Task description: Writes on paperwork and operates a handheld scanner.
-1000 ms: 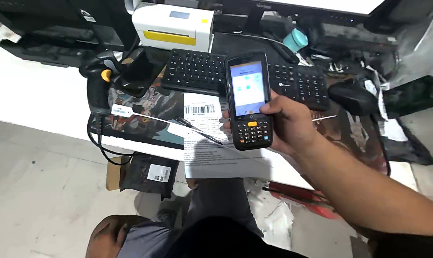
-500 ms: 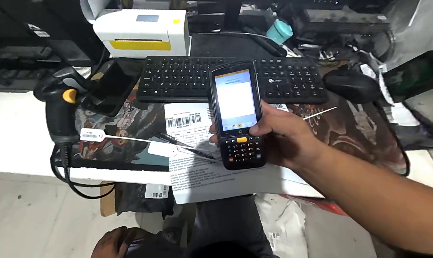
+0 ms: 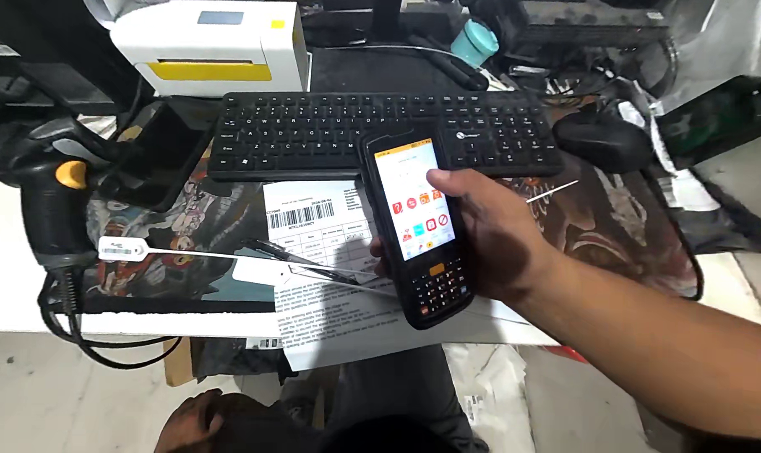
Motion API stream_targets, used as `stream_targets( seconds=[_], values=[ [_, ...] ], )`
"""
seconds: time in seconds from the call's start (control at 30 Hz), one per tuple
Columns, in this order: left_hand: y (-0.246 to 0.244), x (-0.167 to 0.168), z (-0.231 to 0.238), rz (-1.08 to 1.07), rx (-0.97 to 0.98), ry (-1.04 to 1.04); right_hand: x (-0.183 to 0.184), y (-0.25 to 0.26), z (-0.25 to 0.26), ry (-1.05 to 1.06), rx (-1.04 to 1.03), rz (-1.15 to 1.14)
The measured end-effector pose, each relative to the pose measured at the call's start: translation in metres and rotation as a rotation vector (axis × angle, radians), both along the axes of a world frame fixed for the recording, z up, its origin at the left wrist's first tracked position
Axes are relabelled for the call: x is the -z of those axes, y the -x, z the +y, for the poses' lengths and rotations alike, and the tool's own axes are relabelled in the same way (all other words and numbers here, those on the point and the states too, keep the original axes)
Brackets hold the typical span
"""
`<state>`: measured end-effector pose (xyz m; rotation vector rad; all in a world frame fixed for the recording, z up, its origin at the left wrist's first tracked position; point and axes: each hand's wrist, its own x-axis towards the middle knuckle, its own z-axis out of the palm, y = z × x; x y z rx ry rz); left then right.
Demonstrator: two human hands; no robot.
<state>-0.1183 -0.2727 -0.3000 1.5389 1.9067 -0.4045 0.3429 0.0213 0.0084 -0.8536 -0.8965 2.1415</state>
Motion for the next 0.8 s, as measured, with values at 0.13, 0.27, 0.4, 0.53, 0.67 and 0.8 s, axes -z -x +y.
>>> stream_targets(
  seconds=[0.13,0.27,0.4,0.53,0.67,0.8],
  values=[
    [-0.001,-0.002,-0.004,0.008,0.012,-0.001,0.005,-0.006,0.001,-0.009,-0.057,0.151],
    [0.000,-0.001,-0.013,0.004,0.010,-0.054,0.005,-0.005,-0.003,-0.001,-0.025,0.099],
    [-0.003,-0.006,-0.019,-0.006,-0.013,-0.096,0.003,-0.001,-0.003,-0.020,-0.028,0.069],
    [-0.006,-0.009,-0.022,-0.024,-0.052,-0.099,0.000,-0.001,-0.004,-0.025,-0.050,0.049],
    [-0.003,-0.001,-0.024,0.004,-0.093,-0.118,-0.006,-0.004,0.006,0.012,-0.247,0.132],
    [-0.010,-0.004,-0.022,0.013,-0.130,-0.149,-0.004,-0.008,0.013,0.106,-0.397,0.129]
  ],
)
